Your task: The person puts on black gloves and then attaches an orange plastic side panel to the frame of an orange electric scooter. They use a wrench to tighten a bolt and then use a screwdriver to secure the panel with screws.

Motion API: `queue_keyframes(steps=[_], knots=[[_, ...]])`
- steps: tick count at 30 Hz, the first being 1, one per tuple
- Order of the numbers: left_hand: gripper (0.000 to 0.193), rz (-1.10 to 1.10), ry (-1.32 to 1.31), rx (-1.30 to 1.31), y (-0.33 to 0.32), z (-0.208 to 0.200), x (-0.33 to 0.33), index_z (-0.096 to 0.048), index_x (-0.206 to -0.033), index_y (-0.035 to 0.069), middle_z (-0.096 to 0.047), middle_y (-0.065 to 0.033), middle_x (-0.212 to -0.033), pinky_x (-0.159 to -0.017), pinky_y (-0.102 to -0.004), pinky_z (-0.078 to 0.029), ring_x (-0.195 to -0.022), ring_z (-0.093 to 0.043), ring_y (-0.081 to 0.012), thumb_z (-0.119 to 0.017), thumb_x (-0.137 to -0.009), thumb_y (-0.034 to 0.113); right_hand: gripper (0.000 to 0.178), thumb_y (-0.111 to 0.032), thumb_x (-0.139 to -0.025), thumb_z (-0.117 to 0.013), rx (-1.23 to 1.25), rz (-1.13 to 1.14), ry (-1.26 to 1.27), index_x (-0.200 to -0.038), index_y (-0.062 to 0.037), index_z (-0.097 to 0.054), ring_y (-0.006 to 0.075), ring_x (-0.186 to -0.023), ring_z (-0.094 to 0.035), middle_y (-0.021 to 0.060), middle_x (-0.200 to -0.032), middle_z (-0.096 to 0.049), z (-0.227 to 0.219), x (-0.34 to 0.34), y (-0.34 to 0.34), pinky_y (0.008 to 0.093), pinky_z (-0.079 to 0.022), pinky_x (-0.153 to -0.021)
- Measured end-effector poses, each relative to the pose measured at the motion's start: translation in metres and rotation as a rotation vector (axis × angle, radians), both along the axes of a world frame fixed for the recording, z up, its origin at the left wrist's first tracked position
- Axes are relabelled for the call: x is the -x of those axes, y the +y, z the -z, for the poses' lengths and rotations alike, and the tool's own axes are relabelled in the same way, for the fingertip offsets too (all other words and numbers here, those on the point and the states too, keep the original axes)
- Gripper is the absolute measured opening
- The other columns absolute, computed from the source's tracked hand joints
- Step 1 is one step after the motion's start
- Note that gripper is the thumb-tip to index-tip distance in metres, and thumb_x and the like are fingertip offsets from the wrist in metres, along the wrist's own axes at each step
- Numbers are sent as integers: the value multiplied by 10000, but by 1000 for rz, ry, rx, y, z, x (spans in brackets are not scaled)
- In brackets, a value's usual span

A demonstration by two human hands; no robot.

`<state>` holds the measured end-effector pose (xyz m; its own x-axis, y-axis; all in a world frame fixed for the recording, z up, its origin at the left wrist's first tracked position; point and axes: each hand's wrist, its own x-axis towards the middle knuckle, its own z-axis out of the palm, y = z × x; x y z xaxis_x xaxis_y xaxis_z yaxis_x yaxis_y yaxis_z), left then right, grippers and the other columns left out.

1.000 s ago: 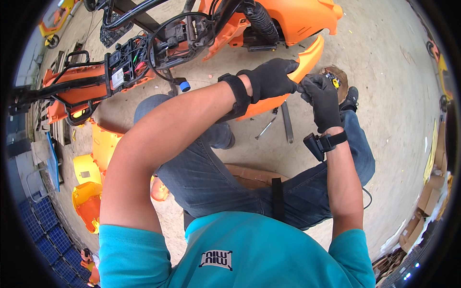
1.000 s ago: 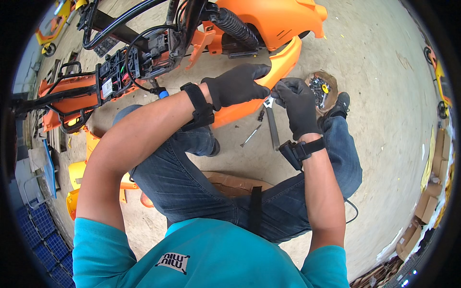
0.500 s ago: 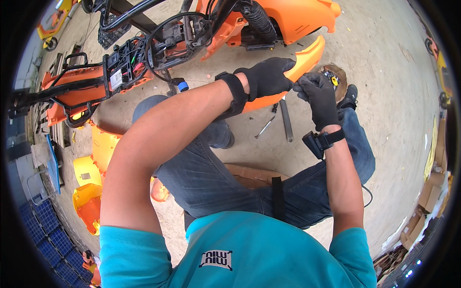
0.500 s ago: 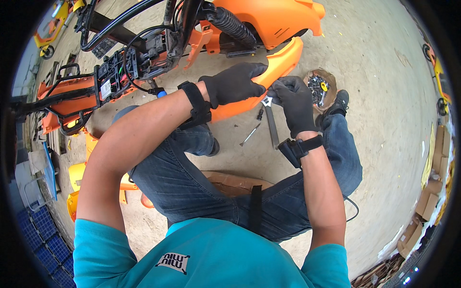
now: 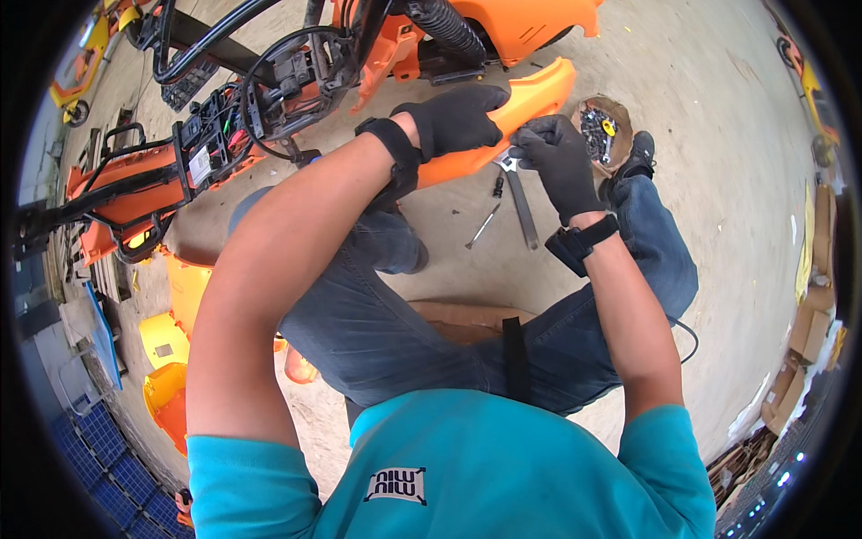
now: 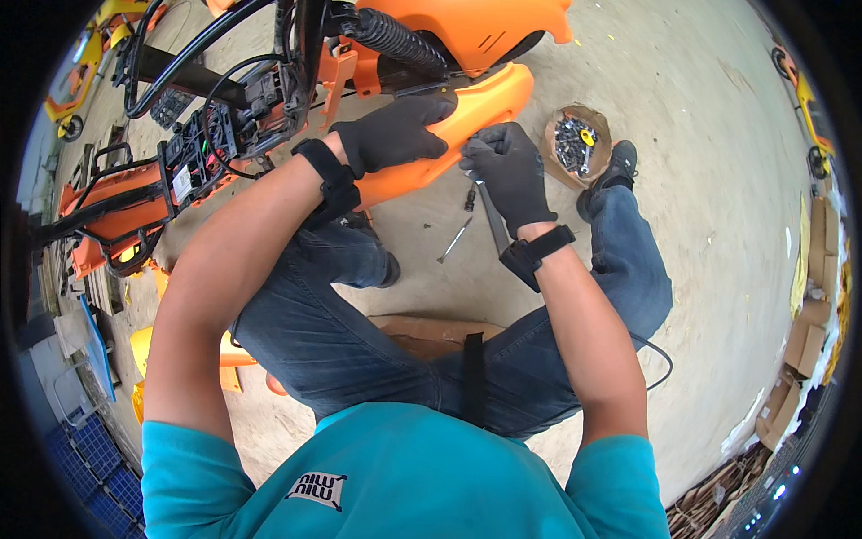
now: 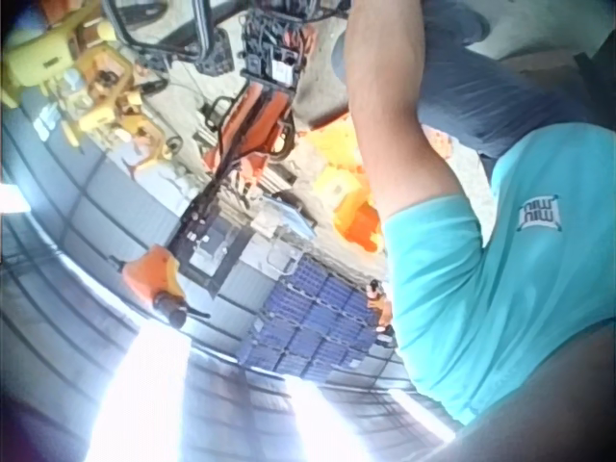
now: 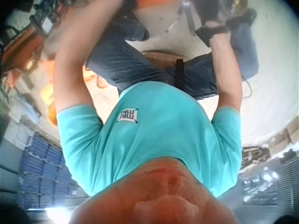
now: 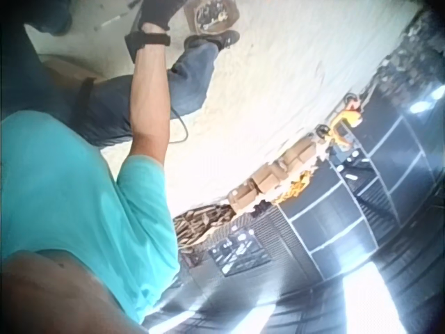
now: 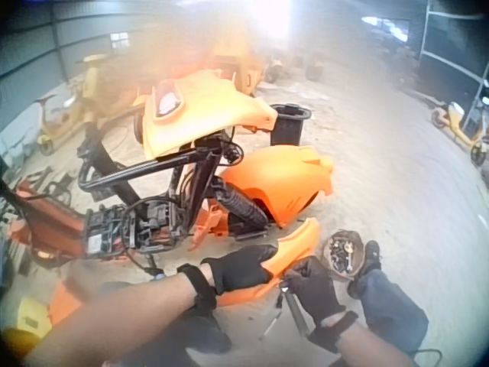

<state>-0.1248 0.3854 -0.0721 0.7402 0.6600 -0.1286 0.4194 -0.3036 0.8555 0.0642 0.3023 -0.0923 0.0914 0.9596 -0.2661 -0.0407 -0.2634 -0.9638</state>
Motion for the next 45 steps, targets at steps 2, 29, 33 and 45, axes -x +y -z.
queue_keyframes(steps=[2,29,33,45], knots=[[461,-8,46,25,0,0,0,-562,-1178,-24,-623,-177,-1056,-836,-334,-461,-919,-573,-267,-626,-745,119,102,-72,-876,-637,-31,-29,-43,-891,-8,-560,137,-678,-665,92,-801,-672,4,0,-1,240,-509,-581],[533,6,98,-23,8,-6,3,-554,-1240,-38,-651,-156,-1028,-814,-311,-465,-857,-574,-199,-635,-742,133,483,-238,-884,-711,-10,221,-177,-1187,54,-474,149,-754,-657,121,-938,-639,14,-25,17,256,-537,-658],[508,24,64,-1,13,-3,7,-563,-1226,-45,-655,-120,-1016,-788,-293,-469,-839,-568,-151,-643,-751,119,586,-242,-873,-726,187,25,191,-1303,30,-436,166,-858,-682,124,-1028,-650,12,-32,19,258,-564,-724],[500,-30,-31,162,9,-10,9,-583,-1247,9,-644,-26,-948,-645,-236,-451,-762,-543,-71,-642,-756,82,522,-224,-851,-747,131,-99,256,-1240,-9,-473,150,-816,-679,114,-1004,-646,15,-19,11,264,-573,-716]])
